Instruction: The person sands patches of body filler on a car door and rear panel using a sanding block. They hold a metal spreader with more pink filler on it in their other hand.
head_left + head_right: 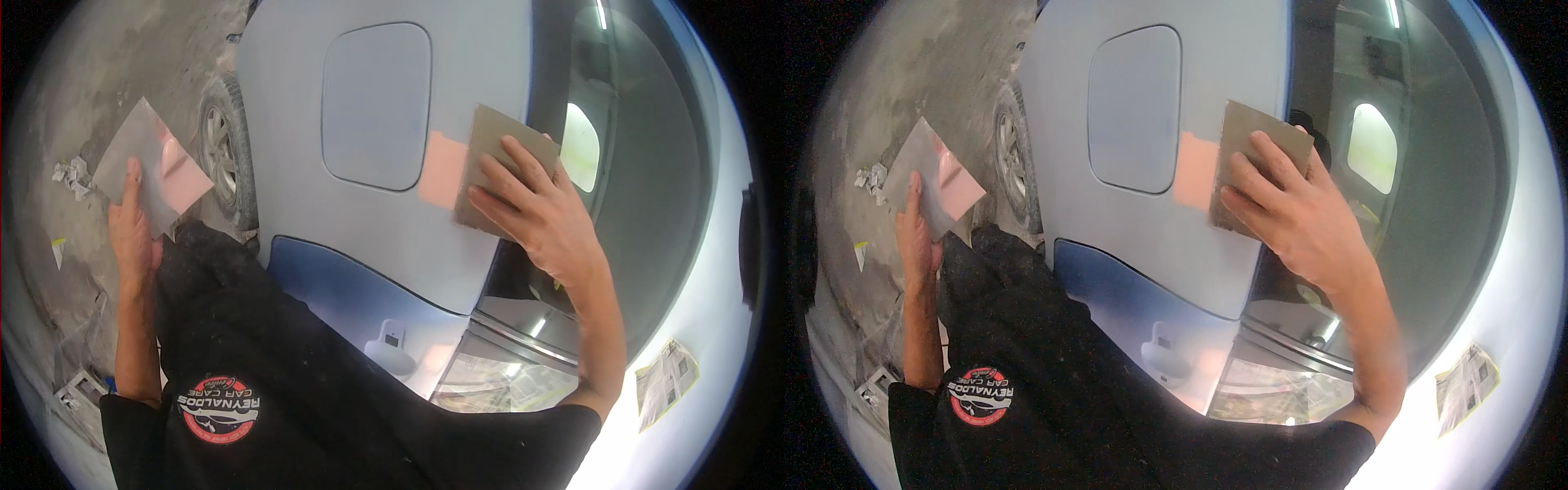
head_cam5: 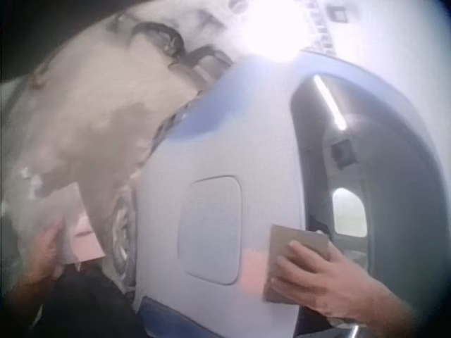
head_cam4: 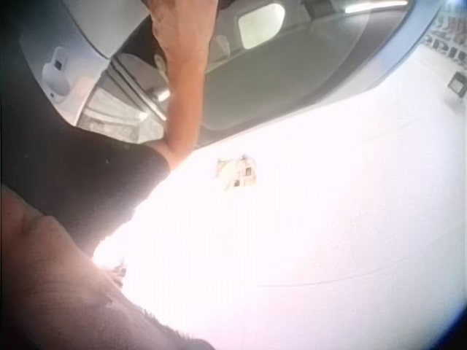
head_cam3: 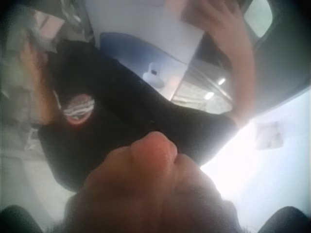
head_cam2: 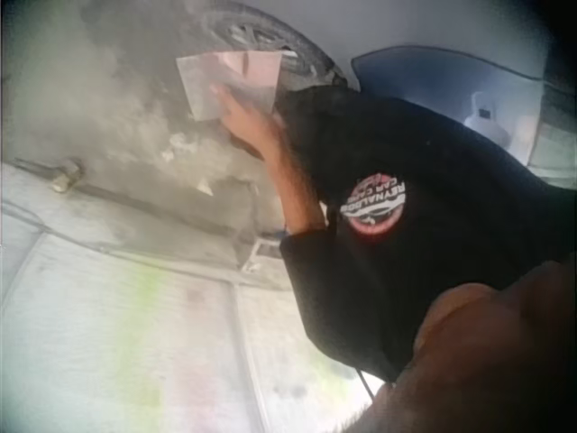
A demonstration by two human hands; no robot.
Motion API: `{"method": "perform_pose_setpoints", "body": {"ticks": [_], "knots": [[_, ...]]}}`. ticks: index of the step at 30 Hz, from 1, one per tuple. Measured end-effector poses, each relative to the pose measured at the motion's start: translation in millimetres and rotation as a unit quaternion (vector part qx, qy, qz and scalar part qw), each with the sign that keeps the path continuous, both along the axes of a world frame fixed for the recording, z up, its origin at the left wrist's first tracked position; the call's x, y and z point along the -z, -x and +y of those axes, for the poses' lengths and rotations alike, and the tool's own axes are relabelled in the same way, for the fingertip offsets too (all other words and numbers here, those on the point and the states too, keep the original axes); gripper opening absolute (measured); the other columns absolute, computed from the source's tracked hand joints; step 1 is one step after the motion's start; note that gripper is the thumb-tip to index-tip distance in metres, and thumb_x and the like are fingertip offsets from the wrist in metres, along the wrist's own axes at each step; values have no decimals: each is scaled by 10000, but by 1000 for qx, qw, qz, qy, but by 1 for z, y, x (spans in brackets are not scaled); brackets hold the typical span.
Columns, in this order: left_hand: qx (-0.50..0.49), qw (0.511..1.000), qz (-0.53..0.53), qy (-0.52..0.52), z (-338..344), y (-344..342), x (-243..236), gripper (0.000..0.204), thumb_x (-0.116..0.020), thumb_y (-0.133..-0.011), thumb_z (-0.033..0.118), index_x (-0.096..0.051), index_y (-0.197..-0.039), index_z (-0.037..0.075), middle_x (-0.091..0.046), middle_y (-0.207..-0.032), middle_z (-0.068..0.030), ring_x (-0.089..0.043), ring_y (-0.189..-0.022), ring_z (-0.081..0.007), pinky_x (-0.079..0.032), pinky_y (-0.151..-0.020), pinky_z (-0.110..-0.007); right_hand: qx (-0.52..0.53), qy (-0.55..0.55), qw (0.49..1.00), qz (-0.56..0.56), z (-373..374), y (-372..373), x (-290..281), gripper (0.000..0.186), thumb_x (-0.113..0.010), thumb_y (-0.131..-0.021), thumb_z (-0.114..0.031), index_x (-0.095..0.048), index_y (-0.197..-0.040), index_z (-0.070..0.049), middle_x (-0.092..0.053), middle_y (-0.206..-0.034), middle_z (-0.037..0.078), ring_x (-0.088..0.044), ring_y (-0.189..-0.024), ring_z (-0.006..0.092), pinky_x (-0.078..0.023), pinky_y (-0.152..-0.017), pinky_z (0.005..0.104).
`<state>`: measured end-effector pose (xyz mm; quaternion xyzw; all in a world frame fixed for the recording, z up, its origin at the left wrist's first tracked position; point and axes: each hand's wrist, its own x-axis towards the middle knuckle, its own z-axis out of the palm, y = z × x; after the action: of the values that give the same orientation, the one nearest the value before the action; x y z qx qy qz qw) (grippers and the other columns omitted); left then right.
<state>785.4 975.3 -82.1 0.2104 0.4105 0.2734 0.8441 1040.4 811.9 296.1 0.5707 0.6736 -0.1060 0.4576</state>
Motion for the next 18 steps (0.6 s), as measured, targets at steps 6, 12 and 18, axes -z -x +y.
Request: {"method": "perform_pose_setpoints", "body": {"ticks": [6, 12, 18], "knots": [[18, 999, -5, -28, 0, -14, -4, 499, -610, -981, 325, -529, -1283, -64, -615, -1211, -121, -648, -1037, -200, -527, -902, -352, 19, -3, 1000, -21, -14, 0, -28, 377, -644, -780, -173, -674, -1154, -130, -477, -1307, 69, -398, -1355, 320, -455, -982, 547], [22, 1000, 3, -6, 1, -18, -16, 462, -608, -988, 294, -561, -1227, -99, -621, -1189, -112, -638, -1016, -159, -527, -871, -309, 35, -10, 998, -44, -4, 7, -39, 414, -605, -749, -161, -693, -1152, -129, -546, -1334, 64, -447, -1340, 342, -450, -978, 520], [-11, 1000, 14, 15, -1, -9, -8, 488, -611, -983, 314, -531, -1274, -70, -620, -1181, -105, -644, -991, -170, -539, -849, -319, 12, -69, 998, -4, 27, -2, -20, 385, -610, -804, -168, -683, -1183, -161, -579, -1288, 82, -477, -1301, 363, -438, -1001, 526]]}}
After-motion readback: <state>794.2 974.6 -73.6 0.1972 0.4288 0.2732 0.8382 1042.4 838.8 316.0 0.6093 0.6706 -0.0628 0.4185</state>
